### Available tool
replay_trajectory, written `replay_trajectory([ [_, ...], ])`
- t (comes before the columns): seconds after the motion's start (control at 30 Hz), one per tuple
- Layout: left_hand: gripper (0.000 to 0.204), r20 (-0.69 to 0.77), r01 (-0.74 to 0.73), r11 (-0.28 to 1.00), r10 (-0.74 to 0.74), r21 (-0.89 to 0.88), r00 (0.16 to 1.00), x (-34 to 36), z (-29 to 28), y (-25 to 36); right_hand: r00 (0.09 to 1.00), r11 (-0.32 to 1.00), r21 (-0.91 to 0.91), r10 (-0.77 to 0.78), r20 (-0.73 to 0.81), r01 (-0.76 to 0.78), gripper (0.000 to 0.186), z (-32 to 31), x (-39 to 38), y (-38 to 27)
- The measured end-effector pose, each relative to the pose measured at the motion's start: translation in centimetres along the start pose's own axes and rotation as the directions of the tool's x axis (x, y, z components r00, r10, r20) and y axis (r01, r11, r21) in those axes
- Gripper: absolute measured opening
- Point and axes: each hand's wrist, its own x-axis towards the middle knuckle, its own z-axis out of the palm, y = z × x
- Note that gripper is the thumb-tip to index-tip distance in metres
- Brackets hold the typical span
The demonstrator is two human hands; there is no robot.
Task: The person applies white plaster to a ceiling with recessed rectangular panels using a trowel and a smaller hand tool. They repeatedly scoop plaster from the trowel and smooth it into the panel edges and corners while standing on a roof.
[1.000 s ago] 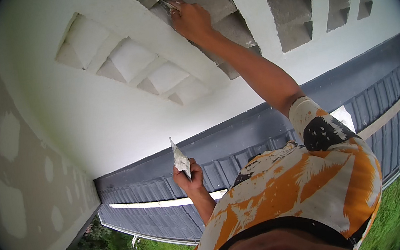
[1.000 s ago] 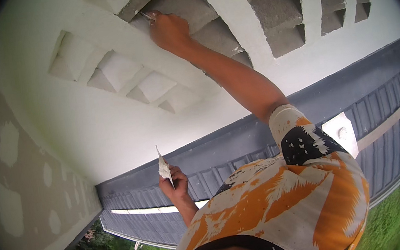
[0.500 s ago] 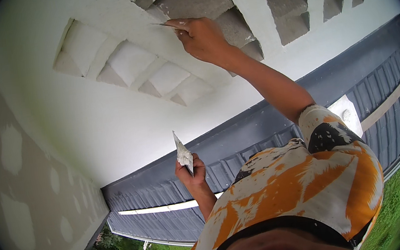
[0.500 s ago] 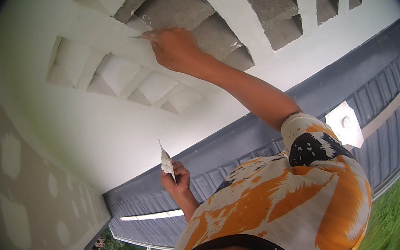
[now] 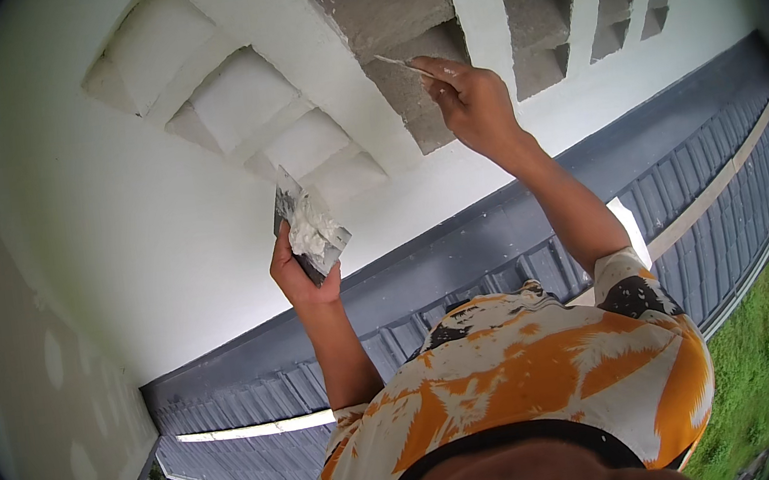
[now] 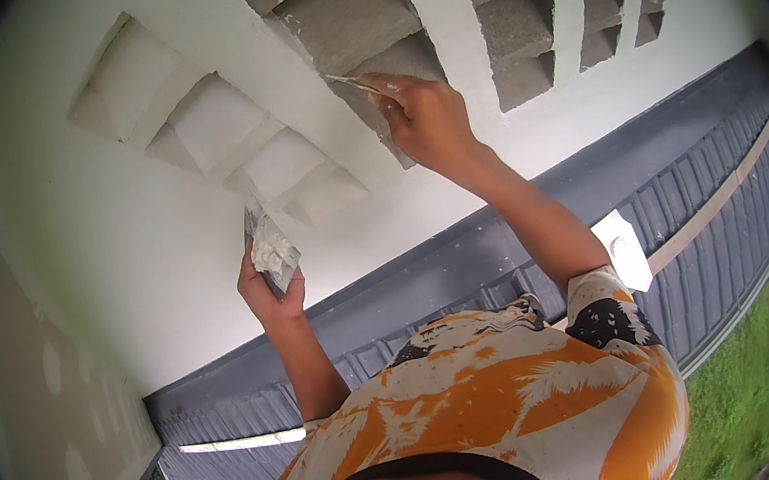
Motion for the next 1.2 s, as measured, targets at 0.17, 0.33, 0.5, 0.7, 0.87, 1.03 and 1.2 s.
replay_trajectory([
  [0.17,0.037,0.021,0.085,0.995,-0.086,0.053,0.996,0.1,-0.5,-0.2,0.986,0.976,0.15,0.15,0.073,-0.159,0.028,2.6,9.7,2.6],
  [0.33,0.034,-0.104,0.13,0.978,-0.114,0.161,0.988,-1.3,-5.5,0.0,0.973,0.931,0.288,0.23,0.016,-0.225,0.031,6.7,13.9,3.8],
  [0.5,0.031,-0.273,0.094,0.973,-0.033,0.212,0.961,-3.0,-7.7,0.5,0.964,0.92,0.288,0.262,0.047,-0.264,0.033,8.2,14.8,3.3],
  [0.7,0.018,-0.38,0.017,0.996,0.019,0.091,0.925,-5.0,-7.3,-0.3,0.963,0.852,0.453,0.199,0.183,-0.263,0.034,8.4,12.2,4.3],
  [0.87,0.021,-0.373,-0.003,0.997,0.031,0.074,0.927,-5.9,-7.4,-1.3,0.975,0.839,0.497,0.19,0.114,-0.222,0.031,6.0,4.9,4.5],
  [1.03,0.027,-0.234,-0.044,0.996,0.062,0.081,0.97,-5.2,-8.5,-0.3,0.946,0.815,0.482,0.295,0.132,-0.321,0.028,2.3,1.2,2.6],
  [1.2,0.032,-0.248,-0.174,0.959,0.229,0.225,0.941,-3.5,0.9,-0.3,0.985,0.96,0.279,-0.068,0.159,0.021,0.026,0.9,1.4,1.4],
])
